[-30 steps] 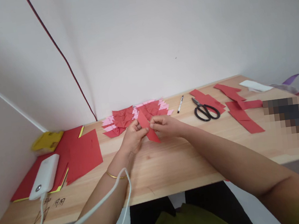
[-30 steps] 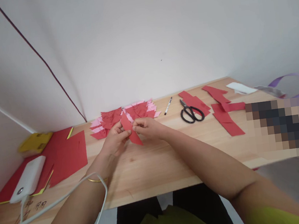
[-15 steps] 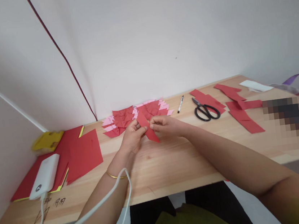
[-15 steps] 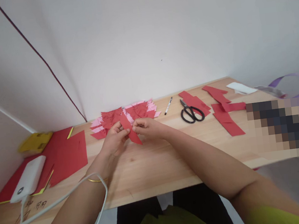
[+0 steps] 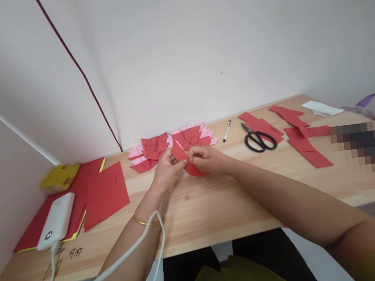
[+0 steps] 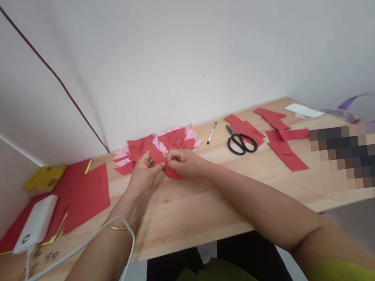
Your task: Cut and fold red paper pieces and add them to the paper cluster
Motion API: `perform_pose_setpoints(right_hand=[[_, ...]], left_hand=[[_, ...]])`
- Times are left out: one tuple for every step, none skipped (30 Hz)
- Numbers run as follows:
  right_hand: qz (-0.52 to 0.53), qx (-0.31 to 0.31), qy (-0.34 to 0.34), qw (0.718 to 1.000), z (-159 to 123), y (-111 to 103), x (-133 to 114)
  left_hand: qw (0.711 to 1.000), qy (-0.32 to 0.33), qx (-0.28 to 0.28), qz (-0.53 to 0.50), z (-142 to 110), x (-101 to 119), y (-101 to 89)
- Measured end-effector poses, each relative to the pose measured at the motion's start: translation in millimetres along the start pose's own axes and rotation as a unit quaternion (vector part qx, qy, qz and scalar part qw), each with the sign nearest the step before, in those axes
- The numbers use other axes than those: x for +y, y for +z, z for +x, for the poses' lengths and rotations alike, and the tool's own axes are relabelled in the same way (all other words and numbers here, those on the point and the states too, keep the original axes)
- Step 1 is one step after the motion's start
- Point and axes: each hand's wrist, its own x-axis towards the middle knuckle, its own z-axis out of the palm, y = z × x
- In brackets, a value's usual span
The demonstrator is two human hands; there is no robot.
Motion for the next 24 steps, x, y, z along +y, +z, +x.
perform_pose_setpoints(right_hand=[[0.002, 0.0, 0.002, 1.0, -0.1, 0.3, -0.1], [0.003, 0.001, 0.005, 1.0, -0.2, 0.6, -0.1], [0.003, 0.001, 0.007, 1.0, -0.2, 0.8, 0.1], [0.001, 0.003, 0.006, 1.0, -0.2, 1.1, 0.5], [0.0, 0.004, 0.003, 1.0, 0.0, 1.3, 1.1], [0.0, 0.006, 0.0, 1.0, 0.2, 1.6, 1.9], [0.001, 0.009, -0.001, 1.0, 0.4, 1.9, 2.8], [0.005, 0.011, -0.001, 1.0, 0.7, 2.2, 3.7], [0.009, 0.013, -0.001, 1.0, 1.0, 2.5, 4.5], [0.014, 0.015, 0.0, 1.0, 1.3, 2.7, 5.3], [0.017, 0.016, 0.001, 1.0, 1.6, 3.0, 6.0], [0.018, 0.018, 0.001, 1.0, 1.8, 3.2, 6.4], [0.018, 0.018, -0.001, 1.0, 1.9, 3.3, 6.6], [0.016, 0.018, -0.001, 1.0, 2.0, 3.5, 6.7], [0.014, 0.018, -0.001, 1.0, 2.0, 3.7, 6.5], [0.013, 0.019, -0.002, 1.0, 2.0, 3.9, 6.3], [0.012, 0.02, -0.002, 1.0, 2.0, 4.1, 6.1], [0.013, 0.021, -0.002, 1.0, 2.1, 4.4, 5.9], [0.014, 0.024, -0.002, 1.0, 2.2, 4.6, 5.9], [0.015, 0.027, -0.003, 1.0, 2.4, 4.8, 6.1], [0.016, 0.03, -0.005, 0.999, 2.5, 5.1, 6.3], [0.014, 0.033, -0.006, 0.999, 2.6, 5.3, 6.6], [0.009, 0.036, -0.009, 0.999, 2.6, 5.5, 6.8], [0.003, 0.038, -0.012, 0.999, 2.6, 5.8, 6.8]], left_hand=[[1.0, -0.002, 0.003, -0.002, -0.6, 1.7, 1.2], [1.0, -0.005, 0.007, -0.005, -1.3, 3.6, 2.6], [1.0, -0.009, 0.012, -0.006, -2.0, 5.5, 4.0], [1.0, -0.012, 0.017, -0.001, -2.6, 7.1, 5.3], [1.0, -0.013, 0.022, 0.007, -3.1, 8.4, 6.3], [0.999, -0.013, 0.025, 0.015, -3.4, 9.3, 7.1], [0.999, -0.012, 0.026, 0.021, -3.6, 9.8, 7.5], [0.999, -0.011, 0.024, 0.025, -3.7, 9.8, 7.7], [0.999, -0.009, 0.02, 0.024, -3.6, 9.4, 7.6], [1.0, -0.008, 0.014, 0.019, -3.6, 8.6, 7.3], [1.0, -0.006, 0.01, 0.011, -3.5, 7.6, 6.9], [1.0, -0.005, 0.006, 0.006, -3.4, 6.4, 6.4], [1.0, -0.003, 0.005, 0.003, -3.3, 5.3, 5.9], [1.0, -0.001, 0.005, 0.005, -3.4, 4.3, 5.5], [1.0, 0.001, 0.007, 0.01, -3.5, 3.5, 5.2], [1.0, 0.002, 0.009, 0.015, -3.6, 2.9, 5.1], [1.0, 0.003, 0.011, 0.017, -3.8, 2.5, 5.2], [1.0, 0.002, 0.01, 0.014, -4.0, 2.1, 5.5], [1.0, 0.002, 0.009, 0.008, -4.2, 1.8, 5.8], [1.0, 0.002, 0.008, 0.0, -4.3, 1.4, 6.2], [1.0, 0.001, 0.007, -0.007, -4.4, 1.0, 6.5], [1.0, 0.001, 0.007, -0.01, -4.3, 0.6, 6.8], [1.0, 0.0, 0.008, -0.01, -4.2, 0.1, 7.0], [1.0, 0.001, 0.01, -0.008, -4.1, -0.2, 7.1]])
